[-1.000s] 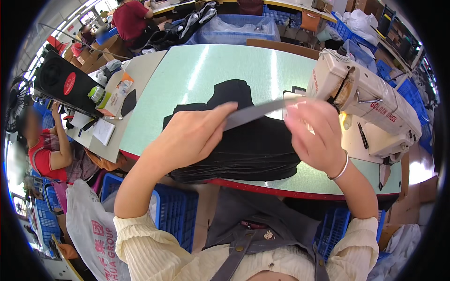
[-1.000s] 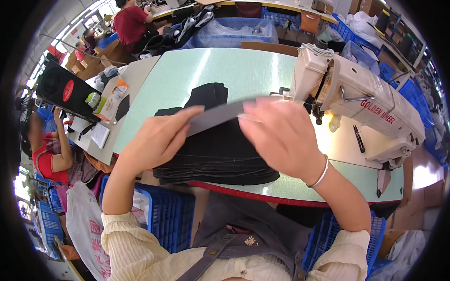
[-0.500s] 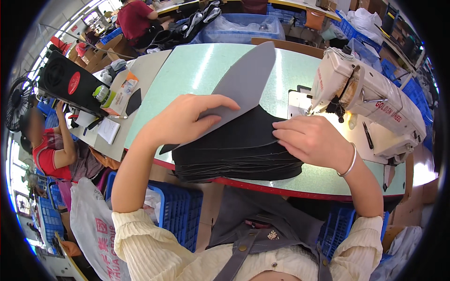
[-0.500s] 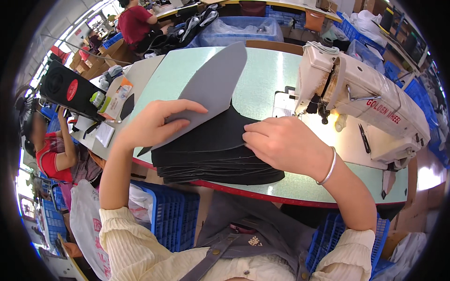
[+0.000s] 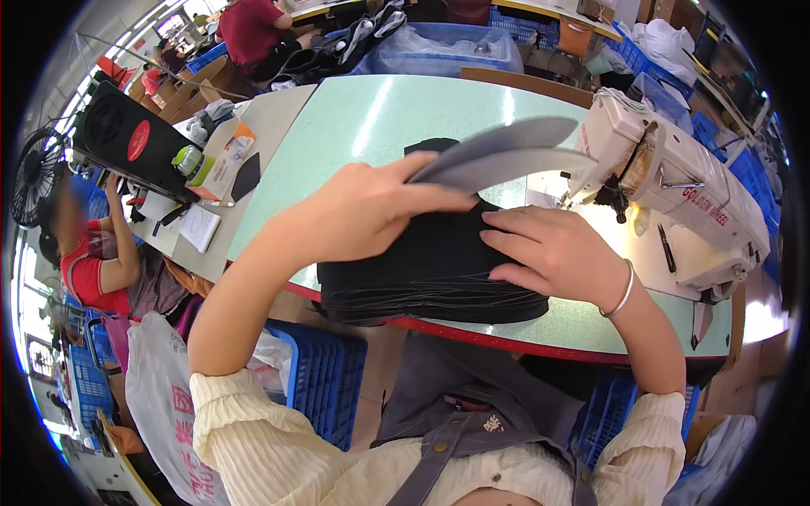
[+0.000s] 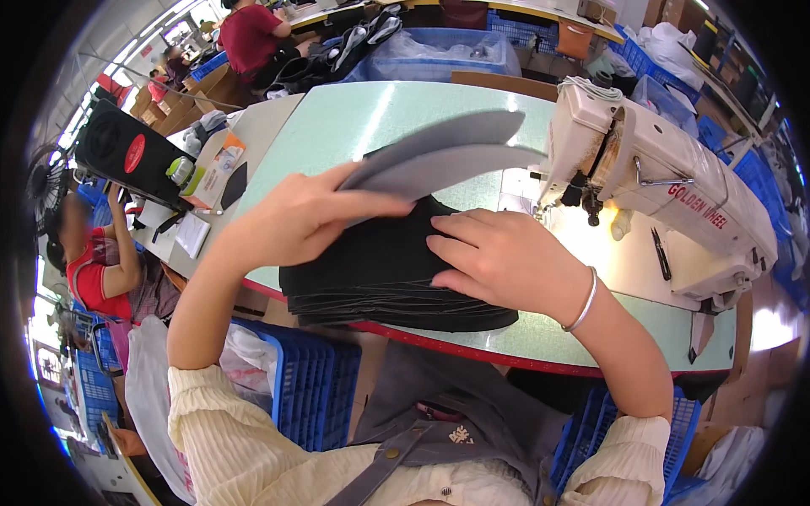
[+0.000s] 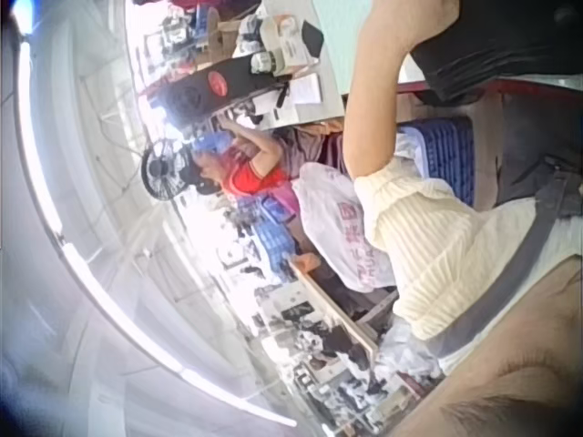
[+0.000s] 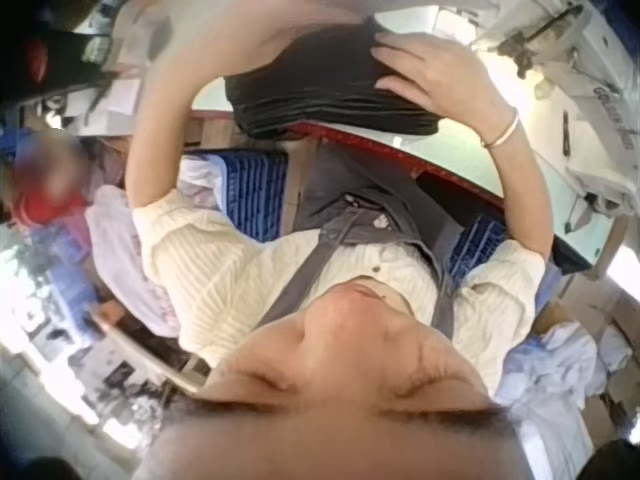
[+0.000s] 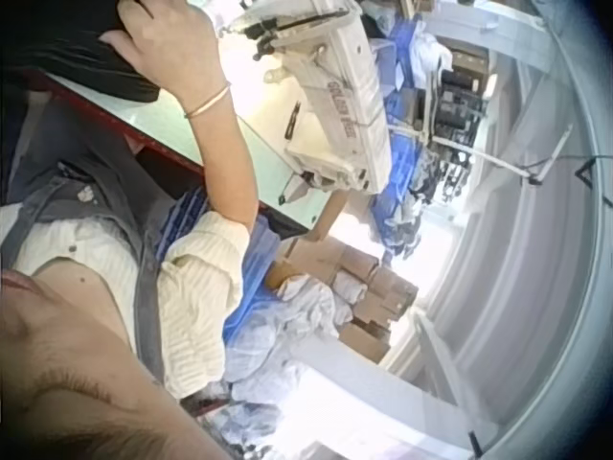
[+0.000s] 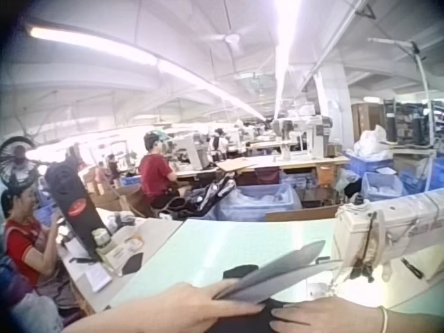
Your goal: The person takes a bag of fabric pieces from a crate, unpacks the bundle, and removes the rubber band. The person then arranges the fabric pieces by hand and feeds them into a sewing machine to sew them.
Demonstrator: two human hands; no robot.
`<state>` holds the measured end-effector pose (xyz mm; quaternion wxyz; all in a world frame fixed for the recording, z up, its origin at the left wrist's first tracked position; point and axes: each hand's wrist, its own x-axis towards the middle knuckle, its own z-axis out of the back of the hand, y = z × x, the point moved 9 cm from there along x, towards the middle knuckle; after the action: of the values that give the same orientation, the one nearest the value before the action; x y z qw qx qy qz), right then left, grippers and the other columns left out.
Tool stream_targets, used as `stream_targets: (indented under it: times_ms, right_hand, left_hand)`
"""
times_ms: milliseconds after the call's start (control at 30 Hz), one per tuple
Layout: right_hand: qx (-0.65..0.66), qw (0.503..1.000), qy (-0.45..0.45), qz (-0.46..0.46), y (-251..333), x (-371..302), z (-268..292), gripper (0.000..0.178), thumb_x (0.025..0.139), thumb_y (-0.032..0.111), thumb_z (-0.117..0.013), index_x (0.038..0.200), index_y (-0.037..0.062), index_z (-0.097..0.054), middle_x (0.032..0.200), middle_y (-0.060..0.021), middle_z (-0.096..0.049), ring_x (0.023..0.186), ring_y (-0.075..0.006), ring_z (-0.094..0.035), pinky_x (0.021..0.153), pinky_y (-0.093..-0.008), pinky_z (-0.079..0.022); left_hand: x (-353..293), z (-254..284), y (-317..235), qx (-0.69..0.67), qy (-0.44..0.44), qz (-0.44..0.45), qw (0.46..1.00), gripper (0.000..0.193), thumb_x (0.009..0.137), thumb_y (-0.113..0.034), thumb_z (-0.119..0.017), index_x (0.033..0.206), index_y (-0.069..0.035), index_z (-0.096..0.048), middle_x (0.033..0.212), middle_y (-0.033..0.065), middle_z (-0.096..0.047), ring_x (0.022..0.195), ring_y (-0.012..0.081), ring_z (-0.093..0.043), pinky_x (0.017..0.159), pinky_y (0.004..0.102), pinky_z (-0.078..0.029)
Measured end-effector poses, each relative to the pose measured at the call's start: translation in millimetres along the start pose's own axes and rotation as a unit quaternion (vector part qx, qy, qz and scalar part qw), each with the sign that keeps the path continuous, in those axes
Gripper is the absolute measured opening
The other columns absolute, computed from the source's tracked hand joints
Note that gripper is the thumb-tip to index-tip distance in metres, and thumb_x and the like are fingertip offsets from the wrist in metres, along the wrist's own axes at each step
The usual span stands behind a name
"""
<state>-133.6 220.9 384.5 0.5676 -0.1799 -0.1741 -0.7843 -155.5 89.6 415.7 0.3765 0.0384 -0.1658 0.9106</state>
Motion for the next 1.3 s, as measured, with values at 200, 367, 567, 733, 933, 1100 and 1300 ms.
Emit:
stream_targets:
  times_ms: [200,367,567,733,933,1100,1300]
  right_hand:
    - [-0.099,0.985,0.131,-0.046,-8.3,6.6,-16.0,0.027,0.073,0.016,-0.074,0.092,0.0009,-0.062,0.098,-0.0131,-0.065,0.091,-0.0275,-0.065,0.071,-0.0340,-0.053]
    - [-0.146,0.977,-0.131,0.079,26.4,5.8,33.6,0.032,0.067,0.021,-0.072,0.091,0.0043,-0.060,0.095,-0.0083,-0.060,0.085,-0.0242,-0.061,0.070,-0.0331,-0.052]
    - [0.033,0.999,0.019,-0.026,-1.1,-9.2,3.0,0.035,0.079,0.030,-0.071,0.101,0.0043,-0.065,0.110,-0.0114,-0.065,0.096,-0.0270,-0.064,0.079,-0.0336,-0.054]
    - [0.053,0.996,0.059,-0.033,-7.8,-2.9,4.0,0.027,0.080,0.024,-0.070,0.097,0.0032,-0.066,0.101,-0.0111,-0.068,0.086,-0.0269,-0.067,0.075,-0.0345,-0.054]
    - [-0.056,0.997,0.008,-0.059,-6.4,15.3,19.0,0.020,0.076,0.011,-0.069,0.094,0.0027,-0.066,0.092,-0.0099,-0.068,0.080,-0.0267,-0.066,0.068,-0.0334,-0.054]
    - [-0.103,0.985,-0.098,0.100,36.1,1.6,30.5,0.027,0.070,0.014,-0.071,0.094,0.0021,-0.066,0.092,-0.0093,-0.064,0.076,-0.0253,-0.061,0.068,-0.0350,-0.054]
    - [-0.042,0.998,-0.032,0.030,6.3,-4.6,1.1,0.027,0.071,0.019,-0.074,0.091,0.0021,-0.064,0.088,-0.0089,-0.064,0.072,-0.0235,-0.062,0.067,-0.0324,-0.053]
  left_hand:
    - [-4.1,-16.2,-19.2,0.079,0.016,-0.036,0.996,0.042,0.073,-0.026,-0.073,0.111,-0.007,-0.068,0.091,0.0121,-0.067,0.077,0.0309,-0.064,0.067,0.0382,-0.051]
    - [0.7,-9.9,1.8,0.001,0.044,0.062,0.997,0.048,0.077,-0.004,-0.059,0.123,-0.017,-0.062,0.108,0.0112,-0.066,0.072,0.0324,-0.064,0.064,0.0389,-0.051]
    - [-4.6,-19.2,-12.7,0.062,0.072,-0.044,0.994,0.048,0.075,-0.014,-0.069,0.123,-0.019,-0.063,0.118,0.0121,-0.062,0.076,0.0314,-0.065,0.064,0.0376,-0.052]
    - [-4.7,-22.1,-18.1,0.086,0.053,-0.038,0.994,0.060,0.065,-0.035,-0.079,0.121,-0.019,-0.064,0.115,0.0098,-0.064,0.084,0.0295,-0.065,0.069,0.0380,-0.051]
    - [-1.1,-21.0,-13.6,0.087,0.053,-0.034,0.994,0.052,0.075,-0.024,-0.072,0.124,-0.016,-0.061,0.105,0.0080,-0.065,0.075,0.0292,-0.065,0.060,0.0383,-0.050]
    - [0.3,-10.2,-14.1,0.056,0.003,-0.032,0.998,0.075,0.077,0.004,-0.055,0.145,-0.023,-0.038,0.110,0.0104,-0.063,0.066,0.0290,-0.061,0.053,0.0348,-0.047]
    - [-2.7,-19.0,-11.7,0.091,0.036,-0.057,0.994,0.064,0.076,-0.002,-0.060,0.134,-0.029,-0.054,0.110,0.0133,-0.064,0.064,0.0299,-0.062,0.056,0.0355,-0.049]
